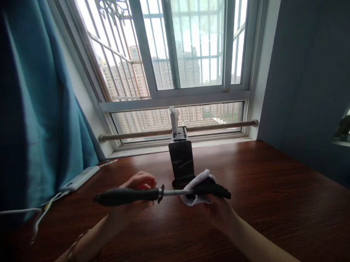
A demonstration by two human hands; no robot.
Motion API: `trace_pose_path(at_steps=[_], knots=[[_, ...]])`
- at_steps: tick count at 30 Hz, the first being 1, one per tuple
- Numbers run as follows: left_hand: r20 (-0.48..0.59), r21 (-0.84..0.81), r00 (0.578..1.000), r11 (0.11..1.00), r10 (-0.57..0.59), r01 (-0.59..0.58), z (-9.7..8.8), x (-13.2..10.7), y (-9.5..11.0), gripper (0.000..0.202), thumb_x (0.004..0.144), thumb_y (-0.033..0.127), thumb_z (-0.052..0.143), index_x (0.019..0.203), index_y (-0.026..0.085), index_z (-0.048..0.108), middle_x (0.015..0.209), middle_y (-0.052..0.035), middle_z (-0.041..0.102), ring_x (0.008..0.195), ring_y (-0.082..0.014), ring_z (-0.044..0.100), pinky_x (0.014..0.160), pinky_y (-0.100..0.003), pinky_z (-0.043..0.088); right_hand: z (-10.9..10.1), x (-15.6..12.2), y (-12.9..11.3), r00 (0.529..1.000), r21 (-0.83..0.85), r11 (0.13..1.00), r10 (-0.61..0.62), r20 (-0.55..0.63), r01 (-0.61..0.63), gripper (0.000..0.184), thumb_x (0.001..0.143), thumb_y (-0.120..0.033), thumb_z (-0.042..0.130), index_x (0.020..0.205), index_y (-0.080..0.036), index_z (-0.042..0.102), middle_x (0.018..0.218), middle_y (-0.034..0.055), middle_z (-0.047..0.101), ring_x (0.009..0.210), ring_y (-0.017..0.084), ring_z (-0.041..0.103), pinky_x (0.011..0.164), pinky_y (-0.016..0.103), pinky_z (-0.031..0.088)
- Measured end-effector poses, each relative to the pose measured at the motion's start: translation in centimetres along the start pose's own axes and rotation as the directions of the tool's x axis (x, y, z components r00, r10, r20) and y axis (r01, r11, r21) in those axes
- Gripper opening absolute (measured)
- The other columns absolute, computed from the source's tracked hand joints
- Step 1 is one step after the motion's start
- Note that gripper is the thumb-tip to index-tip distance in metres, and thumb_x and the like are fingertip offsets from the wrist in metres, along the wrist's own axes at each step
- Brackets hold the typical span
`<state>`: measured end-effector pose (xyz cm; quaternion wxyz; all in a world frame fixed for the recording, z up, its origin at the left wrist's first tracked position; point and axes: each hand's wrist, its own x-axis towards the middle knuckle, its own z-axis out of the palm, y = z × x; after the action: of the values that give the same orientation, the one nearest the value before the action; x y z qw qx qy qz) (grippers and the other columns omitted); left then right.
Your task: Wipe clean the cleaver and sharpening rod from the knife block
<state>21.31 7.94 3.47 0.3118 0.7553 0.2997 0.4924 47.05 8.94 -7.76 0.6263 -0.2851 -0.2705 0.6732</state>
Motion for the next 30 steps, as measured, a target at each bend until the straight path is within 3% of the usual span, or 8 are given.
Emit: trace_pose_path(at_steps=[2, 4, 7, 9, 12, 15, 18, 30], knots=[[-0.09, -0.025, 0.99, 0.994, 0.104, -0.107, 0.8, 0.8, 1.1, 0.039, 0.072, 0.02, 0.073, 0.109, 0.024, 0.06, 0.116, -0.0056, 0.055, 0.109, -0.0194, 0.053, 0.095, -0.029, 0.045, 0.9, -0.8, 0.6, 0.994, 0.166, 0.98, 0.109, 0.005, -0.108, 0.032, 0.055, -0.028, 0.088, 0.079, -0.016, 0.068, 0.089, 0.0058, 0.064, 0.077, 0.017, 0.06, 0.065, 0.022, 0.051], [-0.125, -0.278, 0.991, 0.957, 0.051, -0.085, 2.0, 1.7, 1.8, 0.032, 0.08, 0.02, 0.066, 0.111, 0.025, 0.06, 0.124, -0.0048, 0.055, 0.126, -0.0199, 0.043, 0.109, -0.031, 0.033, 1.4, -1.2, 0.8, 0.984, 0.26, 0.949, 0.171, 0.054, -0.179, 0.031, 0.057, -0.024, 0.088, 0.081, -0.016, 0.07, 0.091, 0.0052, 0.064, 0.079, 0.016, 0.06, 0.066, 0.02, 0.051], [-0.144, -0.666, 0.983, 0.746, -0.111, -0.014, 3.0, 3.7, 2.7, 0.011, 0.085, 0.018, 0.058, 0.094, 0.02, 0.064, 0.095, -0.0022, 0.067, 0.116, -0.0157, 0.053, 0.106, -0.028, 0.037, 1.2, -0.8, 0.8, 0.98, 0.268, 0.944, 0.173, 0.101, -0.194, 0.029, 0.061, -0.022, 0.087, 0.084, -0.015, 0.07, 0.09, 0.005, 0.065, 0.08, 0.015, 0.061, 0.069, 0.021, 0.051], [-0.251, -0.75, 0.961, 0.651, -0.117, -0.117, 2.4, 6.1, 3.6, 0.005, 0.085, 0.013, 0.058, 0.085, 0.016, 0.062, 0.08, 0.0008, 0.064, 0.103, -0.0115, 0.058, 0.101, -0.025, 0.04, 0.6, -0.2, 0.9, 0.988, 0.255, 0.955, 0.131, 0.085, -0.149, 0.027, 0.064, -0.022, 0.085, 0.086, -0.016, 0.071, 0.091, 0.0052, 0.065, 0.08, 0.016, 0.061, 0.069, 0.022, 0.052], [-0.444, -0.706, 0.895, 0.627, -0.033, -0.327, -0.4, 10.8, 5.8, 0.011, 0.083, 0.005, 0.056, 0.079, 0.014, 0.06, 0.071, 0.0035, 0.061, 0.087, -0.0082, 0.062, 0.089, -0.021, 0.045, -0.5, 0.8, 1.3, 0.995, 0.207, 0.974, 0.087, 0.054, -0.096, 0.024, 0.067, -0.021, 0.083, 0.088, -0.016, 0.07, 0.093, 0.0059, 0.065, 0.083, 0.017, 0.06, 0.068, 0.023, 0.051], [-0.492, -0.551, 0.852, 0.693, 0.18, -0.465, -3.5, 15.5, 7.8, 0.032, 0.091, 0.003, 0.034, 0.073, 0.013, 0.058, 0.063, 0.0048, 0.052, 0.091, -0.0084, 0.061, 0.085, -0.021, 0.043, -0.9, 1.3, 1.7, 0.993, 0.094, 0.988, 0.117, 0.032, -0.119, 0.034, 0.061, -0.027, 0.086, 0.088, -0.014, 0.07, 0.093, 0.0095, 0.064, 0.085, 0.022, 0.06, 0.07, 0.03, 0.051], [-0.511, -0.394, 0.773, 0.697, 0.376, -0.599, -4.9, 19.0, 8.6, 0.02, 0.083, 0.008, 0.055, 0.072, 0.025, 0.058, 0.064, 0.0036, 0.056, 0.086, -0.0133, 0.061, 0.096, -0.03, 0.047, -0.4, 1.1, 1.7, 0.988, 0.015, 0.99, 0.139, 0.07, -0.141, 0.043, 0.054, -0.031, 0.089, 0.087, -0.012, 0.07, 0.09, 0.0131, 0.064, 0.082, 0.026, 0.06, 0.071, 0.035, 0.05], [-0.46, -0.336, 0.758, 0.7, 0.462, -0.63, -2.0, 23.6, 4.5, 0.015, 0.081, 0.006, 0.057, 0.076, 0.02, 0.057, 0.064, 0.0031, 0.053, 0.07, -0.0118, 0.057, 0.101, -0.035, 0.038, -0.1, 0.6, 1.7, 0.98, -0.101, 0.985, 0.153, 0.125, -0.141, 0.056, 0.052, -0.035, 0.089, 0.096, -0.011, 0.065, 0.096, 0.0166, 0.063, 0.087, 0.029, 0.059, 0.077, 0.039, 0.045]])
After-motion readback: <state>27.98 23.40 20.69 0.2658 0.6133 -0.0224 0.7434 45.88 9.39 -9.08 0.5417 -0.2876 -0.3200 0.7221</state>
